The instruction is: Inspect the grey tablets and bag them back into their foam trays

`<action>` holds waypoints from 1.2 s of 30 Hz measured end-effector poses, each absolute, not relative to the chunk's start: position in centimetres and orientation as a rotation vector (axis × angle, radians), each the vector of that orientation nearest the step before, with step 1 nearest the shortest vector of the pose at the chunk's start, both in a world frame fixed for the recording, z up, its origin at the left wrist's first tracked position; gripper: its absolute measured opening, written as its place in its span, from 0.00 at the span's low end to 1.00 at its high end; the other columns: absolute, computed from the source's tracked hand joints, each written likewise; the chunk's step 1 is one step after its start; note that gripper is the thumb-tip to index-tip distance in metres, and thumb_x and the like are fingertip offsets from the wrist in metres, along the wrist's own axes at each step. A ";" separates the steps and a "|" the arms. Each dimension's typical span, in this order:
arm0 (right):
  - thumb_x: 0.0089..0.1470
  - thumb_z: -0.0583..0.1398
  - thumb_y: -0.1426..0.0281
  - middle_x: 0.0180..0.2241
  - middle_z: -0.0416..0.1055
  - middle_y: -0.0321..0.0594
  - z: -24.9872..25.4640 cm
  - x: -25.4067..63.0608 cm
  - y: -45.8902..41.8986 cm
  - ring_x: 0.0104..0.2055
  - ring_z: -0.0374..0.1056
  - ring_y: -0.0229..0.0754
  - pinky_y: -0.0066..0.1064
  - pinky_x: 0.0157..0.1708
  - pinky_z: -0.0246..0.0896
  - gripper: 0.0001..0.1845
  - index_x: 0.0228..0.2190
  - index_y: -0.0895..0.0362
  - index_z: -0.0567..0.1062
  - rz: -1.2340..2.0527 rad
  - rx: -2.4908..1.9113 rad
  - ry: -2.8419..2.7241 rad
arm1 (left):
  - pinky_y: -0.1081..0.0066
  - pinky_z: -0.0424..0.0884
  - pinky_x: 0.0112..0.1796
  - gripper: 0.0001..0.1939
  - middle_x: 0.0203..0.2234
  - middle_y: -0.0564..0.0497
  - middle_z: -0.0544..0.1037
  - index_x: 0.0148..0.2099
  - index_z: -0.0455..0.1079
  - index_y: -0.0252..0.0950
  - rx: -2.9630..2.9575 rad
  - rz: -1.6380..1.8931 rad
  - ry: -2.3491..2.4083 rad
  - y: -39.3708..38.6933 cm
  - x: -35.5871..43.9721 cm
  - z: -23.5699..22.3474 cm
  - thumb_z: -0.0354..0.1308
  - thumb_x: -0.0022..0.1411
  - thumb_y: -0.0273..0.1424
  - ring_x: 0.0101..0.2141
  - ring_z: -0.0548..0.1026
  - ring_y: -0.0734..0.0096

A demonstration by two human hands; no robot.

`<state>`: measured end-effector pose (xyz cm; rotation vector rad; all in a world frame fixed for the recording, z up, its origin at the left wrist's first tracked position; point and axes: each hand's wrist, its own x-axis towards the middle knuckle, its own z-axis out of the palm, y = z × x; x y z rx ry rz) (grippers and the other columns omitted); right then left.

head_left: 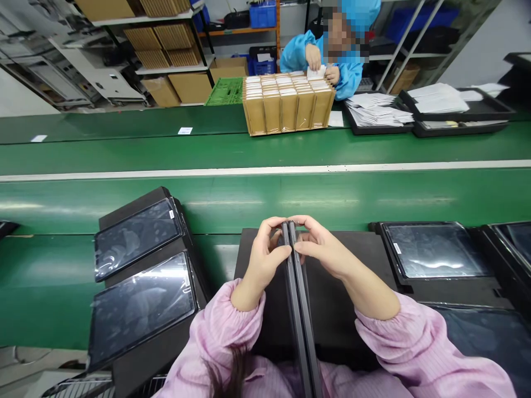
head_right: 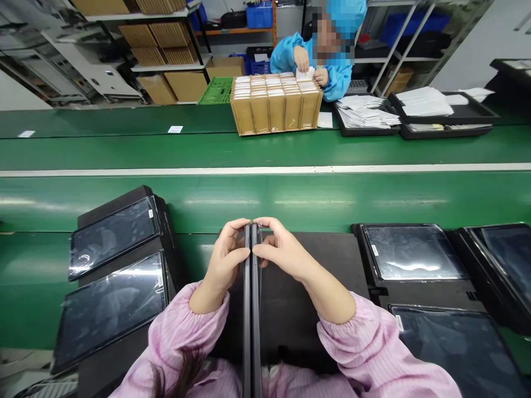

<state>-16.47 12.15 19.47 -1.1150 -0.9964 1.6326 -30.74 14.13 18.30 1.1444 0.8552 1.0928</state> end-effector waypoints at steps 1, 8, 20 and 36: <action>0.40 0.62 0.71 0.28 0.67 0.32 19.5 -16.4 12.1 0.24 0.63 0.35 0.29 0.23 0.64 0.25 0.43 0.53 0.65 1.636 -1.108 -1.008 | 0.64 0.66 0.46 0.20 0.40 0.50 0.71 0.44 0.68 0.38 1.147 1.089 0.837 14.1 -30.8 18.2 0.59 0.44 0.27 0.42 0.71 0.64; 0.38 0.62 0.73 0.33 0.66 0.34 19.5 -16.4 12.1 0.25 0.61 0.34 0.28 0.23 0.63 0.25 0.43 0.53 0.65 1.604 -1.129 -1.005 | 0.63 0.64 0.48 0.21 0.41 0.50 0.70 0.45 0.66 0.38 1.152 1.064 0.844 14.0 -30.7 18.1 0.60 0.44 0.28 0.43 0.70 0.63; 0.40 0.64 0.71 0.46 0.67 0.41 18.9 -15.3 11.2 0.35 0.66 0.39 0.31 0.29 0.66 0.37 0.53 0.51 0.62 1.572 -1.096 -1.110 | 0.60 0.63 0.52 0.30 0.51 0.46 0.63 0.53 0.63 0.40 1.238 1.017 0.707 13.8 -30.8 16.9 0.62 0.45 0.30 0.54 0.63 0.55; 0.65 0.40 0.63 0.67 0.39 0.29 11.1 -20.3 1.4 0.68 0.39 0.44 0.49 0.64 0.41 0.26 0.63 0.42 0.47 0.521 -0.953 -1.483 | 0.51 0.47 0.62 0.29 0.68 0.52 0.43 0.67 0.43 0.50 1.676 1.329 0.759 2.6 -31.0 11.1 0.39 0.66 0.45 0.65 0.46 0.56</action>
